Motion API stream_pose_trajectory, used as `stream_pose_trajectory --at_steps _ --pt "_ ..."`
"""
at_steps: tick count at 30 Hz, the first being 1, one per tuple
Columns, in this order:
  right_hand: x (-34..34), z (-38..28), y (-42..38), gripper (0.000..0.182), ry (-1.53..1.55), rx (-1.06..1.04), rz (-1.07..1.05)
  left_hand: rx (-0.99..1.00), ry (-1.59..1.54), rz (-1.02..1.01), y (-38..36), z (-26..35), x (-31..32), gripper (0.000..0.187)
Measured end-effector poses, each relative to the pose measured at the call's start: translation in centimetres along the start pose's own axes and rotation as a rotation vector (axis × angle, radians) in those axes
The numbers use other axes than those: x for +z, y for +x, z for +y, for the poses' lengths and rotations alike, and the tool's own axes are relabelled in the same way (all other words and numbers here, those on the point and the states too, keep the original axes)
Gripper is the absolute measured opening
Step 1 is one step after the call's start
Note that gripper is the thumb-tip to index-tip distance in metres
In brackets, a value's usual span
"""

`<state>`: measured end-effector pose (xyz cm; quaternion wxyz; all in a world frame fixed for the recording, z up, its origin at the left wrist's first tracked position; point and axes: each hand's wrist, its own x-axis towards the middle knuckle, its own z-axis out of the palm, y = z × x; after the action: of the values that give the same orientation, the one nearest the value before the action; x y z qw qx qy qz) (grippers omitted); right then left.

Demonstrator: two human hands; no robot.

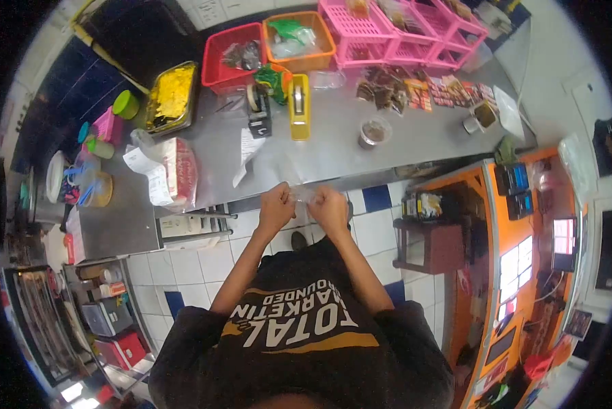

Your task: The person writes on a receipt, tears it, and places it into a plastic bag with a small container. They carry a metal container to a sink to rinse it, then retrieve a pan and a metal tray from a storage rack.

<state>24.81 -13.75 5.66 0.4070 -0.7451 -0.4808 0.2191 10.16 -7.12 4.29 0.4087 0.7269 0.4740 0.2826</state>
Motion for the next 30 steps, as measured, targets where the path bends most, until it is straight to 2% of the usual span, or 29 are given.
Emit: stream_pose_trajectory --at_steps 3,6,9,10,12,15,18,19,22,23,24,25,27,29,30 --pt "1.1 3.4 1.5 0.025 0.077 -0.215 0.226 -0.138 -0.367 -0.094 -0.8 1.8 0.5 0.019" --pt "0.7 3.1 1.3 0.025 0.158 0.009 0.125 -0.147 -0.252 -0.002 -0.5 -1.2 1.9 0.022" --pt "1.5 3.7 0.3 0.027 0.269 0.156 0.141 -0.318 -0.407 0.072 0.3 -0.9 0.8 0.023" --pt "1.9 4.5 -0.1 0.027 0.325 0.205 0.140 -0.322 -0.427 0.090 0.5 -1.2 0.7 0.023" --pt "0.9 4.9 -0.9 0.026 0.226 0.234 0.134 -0.326 -0.466 0.126 0.9 -1.7 0.6 0.023" --pt "-1.4 1.2 -1.3 0.024 0.046 0.175 0.131 -0.246 -0.340 0.060 0.9 -0.1 0.6 0.019" --pt "-2.1 -0.2 -1.0 0.025 0.020 -0.027 0.100 0.055 0.128 -0.056 0.4 1.7 0.2 0.017" --pt "-2.0 -0.2 -1.0 0.026 0.042 -0.111 0.079 0.047 0.220 -0.045 0.2 2.2 0.0 0.016" --pt "-2.1 1.7 -1.1 0.026 -0.026 0.159 -0.008 0.029 0.433 -0.037 0.1 3.7 -0.7 0.013" --pt "-2.0 1.9 -1.4 0.027 -0.140 0.260 -0.049 0.023 0.462 -0.042 0.4 4.5 -1.0 0.014" --pt "-2.5 0.4 -1.3 0.026 -0.217 0.080 0.082 0.013 0.489 -0.045 0.4 4.8 -1.1 0.015" --pt "-3.0 -1.9 -1.1 0.025 -0.287 -0.100 0.214 0.116 0.473 -0.050 0.3 4.7 -1.0 0.014" --pt "-2.1 -2.8 -0.7 0.024 -0.329 -0.318 0.267 0.328 0.439 -0.068 0.0 4.2 -0.6 0.014" --pt "-0.3 -1.0 -0.5 0.023 -0.280 -0.388 0.096 0.287 0.523 -0.081 -0.5 3.5 -0.5 0.012" --pt "-0.5 -0.9 -0.5 0.022 -0.271 -0.247 0.052 0.268 0.567 -0.082 -0.3 3.3 -0.8 0.012"
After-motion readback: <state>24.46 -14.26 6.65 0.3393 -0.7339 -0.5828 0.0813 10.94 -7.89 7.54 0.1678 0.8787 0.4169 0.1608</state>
